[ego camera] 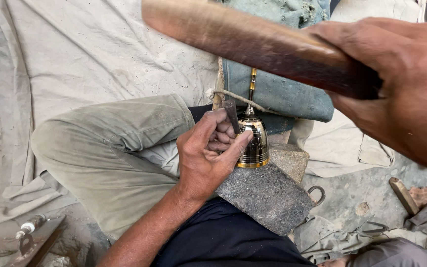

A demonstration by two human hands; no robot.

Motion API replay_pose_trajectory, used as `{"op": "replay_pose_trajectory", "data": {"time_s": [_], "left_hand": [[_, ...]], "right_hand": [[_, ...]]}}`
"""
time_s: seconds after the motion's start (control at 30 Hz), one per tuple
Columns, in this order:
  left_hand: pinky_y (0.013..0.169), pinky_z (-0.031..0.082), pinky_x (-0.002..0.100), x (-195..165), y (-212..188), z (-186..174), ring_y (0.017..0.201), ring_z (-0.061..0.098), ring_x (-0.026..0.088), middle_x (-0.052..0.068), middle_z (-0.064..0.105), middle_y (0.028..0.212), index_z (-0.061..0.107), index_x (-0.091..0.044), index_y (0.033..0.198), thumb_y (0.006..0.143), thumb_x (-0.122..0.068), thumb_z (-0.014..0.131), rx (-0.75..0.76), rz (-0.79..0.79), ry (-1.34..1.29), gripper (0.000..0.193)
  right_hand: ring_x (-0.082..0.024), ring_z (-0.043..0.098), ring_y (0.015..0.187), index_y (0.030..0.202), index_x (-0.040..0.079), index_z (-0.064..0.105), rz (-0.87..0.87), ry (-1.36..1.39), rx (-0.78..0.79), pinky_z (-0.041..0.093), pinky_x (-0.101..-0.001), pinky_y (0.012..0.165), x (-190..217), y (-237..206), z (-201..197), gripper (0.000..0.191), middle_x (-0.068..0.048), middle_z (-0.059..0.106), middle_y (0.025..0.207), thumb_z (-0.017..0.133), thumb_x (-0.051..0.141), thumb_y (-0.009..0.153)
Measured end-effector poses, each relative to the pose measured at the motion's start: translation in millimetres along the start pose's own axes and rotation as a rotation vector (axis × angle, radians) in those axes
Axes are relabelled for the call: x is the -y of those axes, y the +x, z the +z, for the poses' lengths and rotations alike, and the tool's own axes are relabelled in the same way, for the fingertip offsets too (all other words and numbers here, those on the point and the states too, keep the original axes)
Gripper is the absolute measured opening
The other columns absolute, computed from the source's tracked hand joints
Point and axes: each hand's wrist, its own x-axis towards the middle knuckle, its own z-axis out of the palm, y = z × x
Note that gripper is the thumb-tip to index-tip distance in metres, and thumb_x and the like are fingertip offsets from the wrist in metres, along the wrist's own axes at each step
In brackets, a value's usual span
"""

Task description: The person sits on the floor with a brass bell-shaped object on their lap and decorates its surface, holding a small punch against the metal and striking it with a wooden mallet to form a pattern, repositioning the punch repeatedly around the bell.

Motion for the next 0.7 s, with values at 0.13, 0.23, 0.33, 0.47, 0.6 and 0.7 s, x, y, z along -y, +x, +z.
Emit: {"op": "replay_pose_trajectory", "data": {"time_s": [0.13,0.23,0.33,0.47,0.6,0.7], "left_hand": [[0.069,0.063,0.018,1,-6,2,0.078,0.065,0.004,0.002,0.065,0.088,0.062,0.000,0.111,0.092,-0.007,0.084,-0.027,0.024,0.031,0.030],[0.068,0.064,0.018,0,-10,6,0.077,0.067,0.003,0.001,0.066,0.085,0.060,-0.002,0.105,0.092,-0.008,0.085,-0.075,0.046,0.059,0.029],[0.067,0.064,0.018,-1,-13,8,0.075,0.067,0.003,0.001,0.066,0.083,0.060,-0.002,0.102,0.090,-0.009,0.086,-0.102,0.040,0.114,0.029],[0.066,0.064,0.018,1,-15,13,0.075,0.068,0.004,0.002,0.067,0.082,0.061,-0.002,0.099,0.089,-0.010,0.086,-0.132,0.059,0.124,0.029],[0.066,0.063,0.020,-3,-18,16,0.074,0.069,0.006,0.003,0.069,0.082,0.062,0.000,0.099,0.088,-0.010,0.086,-0.139,0.075,0.142,0.028],[0.070,0.067,0.021,-12,-20,13,0.081,0.075,0.008,0.006,0.072,0.092,0.066,0.000,0.107,0.093,-0.007,0.083,-0.160,0.178,0.137,0.022]], "right_hand": [[-0.022,0.074,0.076,0.142,0.009,0.067,-0.073,-0.093,-0.004,0.064,-0.0366,0.071,11,-1,-4,0.069,-0.011,0.075,0.095,0.083,0.010,0.075],[-0.023,0.073,0.080,0.141,0.006,0.064,-0.002,0.284,-0.136,0.062,-0.0358,0.072,14,-4,-5,0.053,-0.015,0.072,0.099,0.081,0.005,0.090],[-0.024,0.074,0.088,0.140,0.012,0.067,-0.078,-0.137,0.002,0.062,-0.0379,0.080,11,-9,-14,0.068,-0.010,0.074,0.098,0.083,0.009,0.074],[-0.029,0.071,0.090,0.142,0.003,0.063,-0.067,0.005,-0.101,0.060,-0.0412,0.082,10,-19,-21,0.063,-0.018,0.071,0.103,0.081,0.011,0.083],[-0.022,0.075,0.089,0.145,0.014,0.060,0.066,-0.301,0.178,0.062,-0.0367,0.085,21,-33,-21,0.058,-0.009,0.075,0.103,0.076,0.020,0.090],[-0.021,0.076,0.081,0.141,0.017,0.061,0.211,-0.205,0.269,0.063,-0.0360,0.078,25,-33,-21,0.055,-0.007,0.074,0.107,0.076,0.024,0.089]]}}
